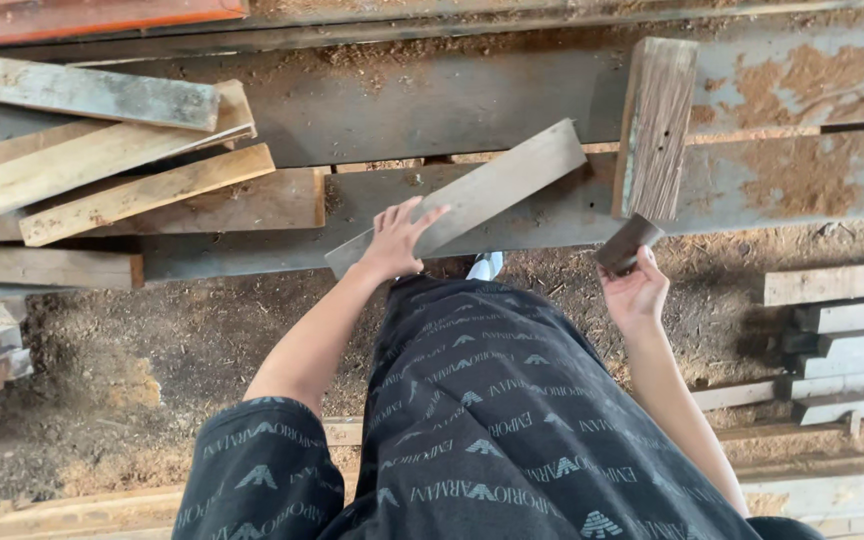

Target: The person sands the sides and edges of several small wooden blocks using a piece of sandpaper held in their hand.

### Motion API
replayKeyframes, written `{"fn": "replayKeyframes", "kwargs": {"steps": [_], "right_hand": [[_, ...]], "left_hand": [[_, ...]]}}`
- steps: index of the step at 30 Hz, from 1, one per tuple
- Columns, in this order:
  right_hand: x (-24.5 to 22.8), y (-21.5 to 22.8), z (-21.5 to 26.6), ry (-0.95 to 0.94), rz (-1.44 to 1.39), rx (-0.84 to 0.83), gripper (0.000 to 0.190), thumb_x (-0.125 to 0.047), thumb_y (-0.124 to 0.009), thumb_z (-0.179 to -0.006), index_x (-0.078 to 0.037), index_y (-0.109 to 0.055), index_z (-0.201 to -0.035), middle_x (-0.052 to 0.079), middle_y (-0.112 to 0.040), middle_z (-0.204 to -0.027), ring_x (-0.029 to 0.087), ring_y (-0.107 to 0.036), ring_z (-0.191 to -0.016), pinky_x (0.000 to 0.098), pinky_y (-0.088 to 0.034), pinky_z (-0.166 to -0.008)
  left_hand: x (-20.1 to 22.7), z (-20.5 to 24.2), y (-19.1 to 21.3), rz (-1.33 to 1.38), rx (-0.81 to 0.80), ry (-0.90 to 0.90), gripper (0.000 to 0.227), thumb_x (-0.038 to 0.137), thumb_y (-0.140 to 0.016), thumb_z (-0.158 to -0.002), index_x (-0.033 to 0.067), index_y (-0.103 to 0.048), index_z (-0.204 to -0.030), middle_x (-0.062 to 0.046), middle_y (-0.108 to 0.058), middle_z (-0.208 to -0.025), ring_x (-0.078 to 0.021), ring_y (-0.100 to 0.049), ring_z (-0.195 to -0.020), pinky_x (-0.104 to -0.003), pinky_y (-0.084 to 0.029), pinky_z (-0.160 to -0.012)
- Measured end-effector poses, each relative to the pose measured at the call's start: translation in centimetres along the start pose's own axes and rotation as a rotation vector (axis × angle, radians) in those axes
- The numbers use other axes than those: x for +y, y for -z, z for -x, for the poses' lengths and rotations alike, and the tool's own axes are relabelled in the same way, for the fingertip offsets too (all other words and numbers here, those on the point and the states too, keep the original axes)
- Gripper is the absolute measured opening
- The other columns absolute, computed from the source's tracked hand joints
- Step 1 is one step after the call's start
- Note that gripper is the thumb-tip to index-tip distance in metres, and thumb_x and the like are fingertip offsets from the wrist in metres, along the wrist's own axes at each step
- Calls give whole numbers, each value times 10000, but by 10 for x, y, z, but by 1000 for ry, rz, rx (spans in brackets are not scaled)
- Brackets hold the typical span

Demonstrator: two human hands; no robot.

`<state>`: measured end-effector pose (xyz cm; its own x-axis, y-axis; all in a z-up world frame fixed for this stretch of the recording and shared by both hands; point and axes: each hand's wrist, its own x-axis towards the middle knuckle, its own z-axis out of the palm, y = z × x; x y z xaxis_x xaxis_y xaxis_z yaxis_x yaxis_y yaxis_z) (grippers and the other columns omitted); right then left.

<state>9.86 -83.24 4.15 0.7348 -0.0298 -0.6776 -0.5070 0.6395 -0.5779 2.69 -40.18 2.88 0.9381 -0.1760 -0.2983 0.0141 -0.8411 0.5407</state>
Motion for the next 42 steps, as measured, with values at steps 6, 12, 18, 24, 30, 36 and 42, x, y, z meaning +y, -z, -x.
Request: {"fn": "replayKeyframes", "kwargs": {"steps": [6,12,18,24,30,36,42], "right_hand": [[16,-10,-28,-34,131,-136,261,-256,-580,-1010,-149,-574,-1248,67,-612,-1320,243,-585,-1214,453,-482,-1016],[33,-23,-81,-29,371,-90,160,-209,-664,-1018,-94,-626,-1122,48,-662,-1144,181,-645,-1061,382,-532,-906],[36,-49,-98,349,919,-123,195,-200,-717,-1041,-21,-713,-1117,23,-708,-968,70,-607,-851,231,-495,-743],[27,-101,-60,540,1438,-24,264,-206,-705,-981,-90,-751,-1213,115,-756,-810,143,-591,-607,297,-471,-498],[57,-81,-85,1164,1578,-292,219,-138,-661,-1014,-77,-752,-1204,138,-759,-1217,260,-726,-1150,369,-592,-984],[114,-51,-93,1044,1846,-412,361,-5,-540,-951,-26,-710,-1269,141,-662,-1361,289,-627,-1287,379,-529,-1031],[92,-25,-108,1106,2013,-728,421,71,-487,-1030,-78,-644,-1392,60,-611,-1498,165,-567,-1370,347,-467,-1207]], "left_hand": [[-40,7,0,-182,-16,52,1289,3,-827,-641,401,-87,-1619,-156,-247,-1620,-355,-265,-1510,-525,-197,-1242],[-62,18,-19,-189,-152,49,1318,-20,-799,-668,369,-1,-1642,-148,-249,-1640,-356,-284,-1505,-497,-236,-1277],[-30,-3,-3,-255,-249,105,1352,209,-909,-625,366,20,-1595,-50,-149,-1695,-341,-123,-1564,-557,-98,-1264],[41,-55,-22,-312,-34,101,1357,595,-886,-622,153,-68,-1611,-205,-181,-1649,-372,-147,-1540,-544,-113,-1265],[64,-97,-82,-408,-9,209,1263,386,-942,-619,50,-202,-1585,-140,-332,-1568,-308,-338,-1445,-541,-229,-1228],[53,-102,-83,-277,92,152,1047,225,-946,-577,87,-410,-1466,-82,-482,-1397,-284,-487,-1289,-462,-386,-1109],[62,-97,-67,-238,122,128,1067,236,-952,-560,61,-419,-1468,-88,-490,-1380,-293,-497,-1246,-450,-386,-1097]]}}
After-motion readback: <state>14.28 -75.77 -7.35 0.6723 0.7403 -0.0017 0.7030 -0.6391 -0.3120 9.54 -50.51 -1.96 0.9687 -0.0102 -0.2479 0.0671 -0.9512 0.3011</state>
